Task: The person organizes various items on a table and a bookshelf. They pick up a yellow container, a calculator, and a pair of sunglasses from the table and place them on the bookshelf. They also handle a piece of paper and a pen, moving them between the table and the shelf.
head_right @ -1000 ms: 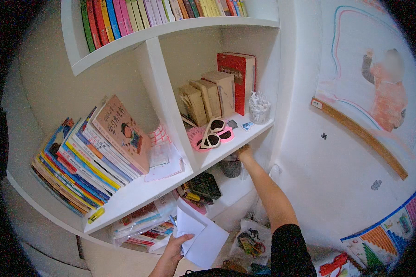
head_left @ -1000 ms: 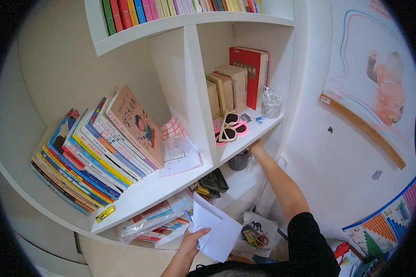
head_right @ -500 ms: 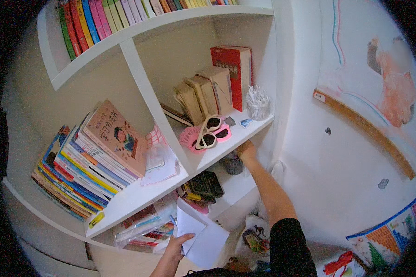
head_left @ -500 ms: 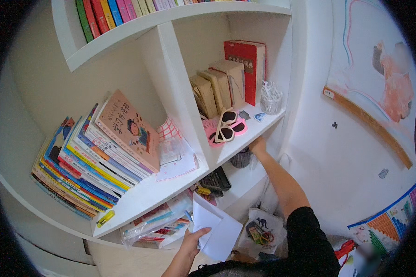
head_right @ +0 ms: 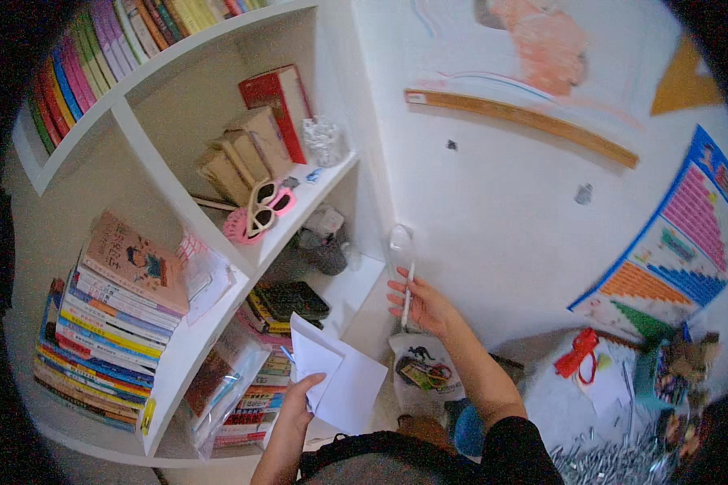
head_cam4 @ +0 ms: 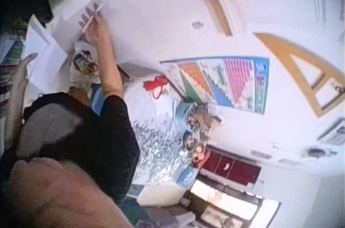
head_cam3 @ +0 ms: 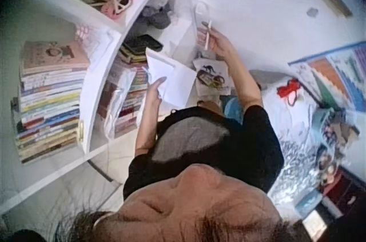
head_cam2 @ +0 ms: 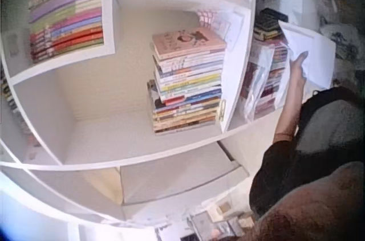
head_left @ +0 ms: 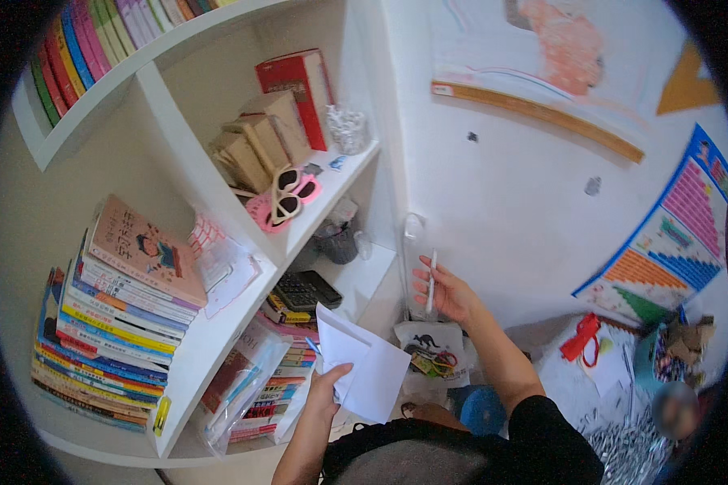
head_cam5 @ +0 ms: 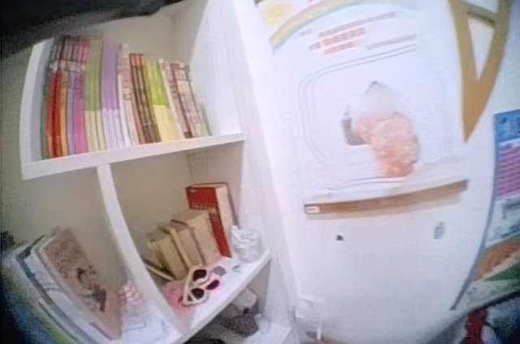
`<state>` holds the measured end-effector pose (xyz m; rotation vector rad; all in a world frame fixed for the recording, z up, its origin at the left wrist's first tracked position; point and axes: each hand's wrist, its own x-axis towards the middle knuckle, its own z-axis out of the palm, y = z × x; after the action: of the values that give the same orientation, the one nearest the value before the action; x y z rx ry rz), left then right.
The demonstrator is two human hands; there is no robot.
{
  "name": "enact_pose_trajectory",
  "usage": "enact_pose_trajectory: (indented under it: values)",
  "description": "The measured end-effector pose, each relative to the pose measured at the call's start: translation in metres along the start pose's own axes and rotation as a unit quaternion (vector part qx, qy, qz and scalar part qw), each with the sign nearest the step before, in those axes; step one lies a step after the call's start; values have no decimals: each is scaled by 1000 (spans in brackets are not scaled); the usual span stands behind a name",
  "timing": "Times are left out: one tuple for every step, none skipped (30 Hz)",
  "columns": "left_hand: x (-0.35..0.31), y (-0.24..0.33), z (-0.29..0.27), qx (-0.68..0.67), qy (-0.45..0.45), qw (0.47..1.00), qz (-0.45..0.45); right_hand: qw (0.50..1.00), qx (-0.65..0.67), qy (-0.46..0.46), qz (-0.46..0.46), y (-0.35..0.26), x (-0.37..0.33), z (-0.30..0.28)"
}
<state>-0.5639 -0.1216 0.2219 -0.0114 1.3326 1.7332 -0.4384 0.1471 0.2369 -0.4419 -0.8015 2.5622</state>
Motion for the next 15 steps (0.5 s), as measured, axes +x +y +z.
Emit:
enact_pose_trajectory:
  values:
    - [0, 1, 1, 9, -22, 1000, -3, 1000, -18, 14, -8, 0, -14, 3]
    - [-1, 2, 4, 16, -38, 999, -5, 999, -41, 12, -5, 4, -26, -9]
    - [-3, 1, 9, 23, -54, 998, -7, 998, -64, 10, -1, 10, -38, -30]
    - [-6, 0, 12, 30, -68, 997, -8, 996, -87, 8, 4, 18, -52, -35]
    - [-9, -2, 11, 34, -85, 996, -13, 994, -101, 43, -3, 30, -67, -35]
    - [-13, -3, 10, 39, -100, 994, -18, 990, -115, 77, -8, 39, -84, -24]
    - [-17, -3, 7, 43, -116, 992, -22, 986, -128, 110, -13, 51, -98, -17]
    - [-23, -3, 6, 53, -120, 991, -35, 990, -96, 102, -19, 67, -111, -22]
    - [-26, -6, 2, 57, -140, 988, -35, 982, -128, 132, -33, 82, -122, -22]
    - [-29, -9, -3, 63, -158, 985, -35, 973, -157, 162, -45, 98, -131, -14]
    - [-33, -14, -7, 69, -178, 981, -39, 961, -185, 196, -57, 112, -142, -9]
    - [-38, -17, -9, 75, -184, 979, -41, 950, -228, 207, -57, 123, -156, -3]
    - [-44, -22, -9, 79, -196, 976, -46, 941, -228, 240, -73, 137, -170, 10]
    - [-49, -30, -4, 84, -217, 971, -54, 947, -203, 237, -78, 154, -181, 4]
    - [-49, -42, -8, 75, -225, 968, -77, 952, -178, 235, -86, 171, -194, -2]
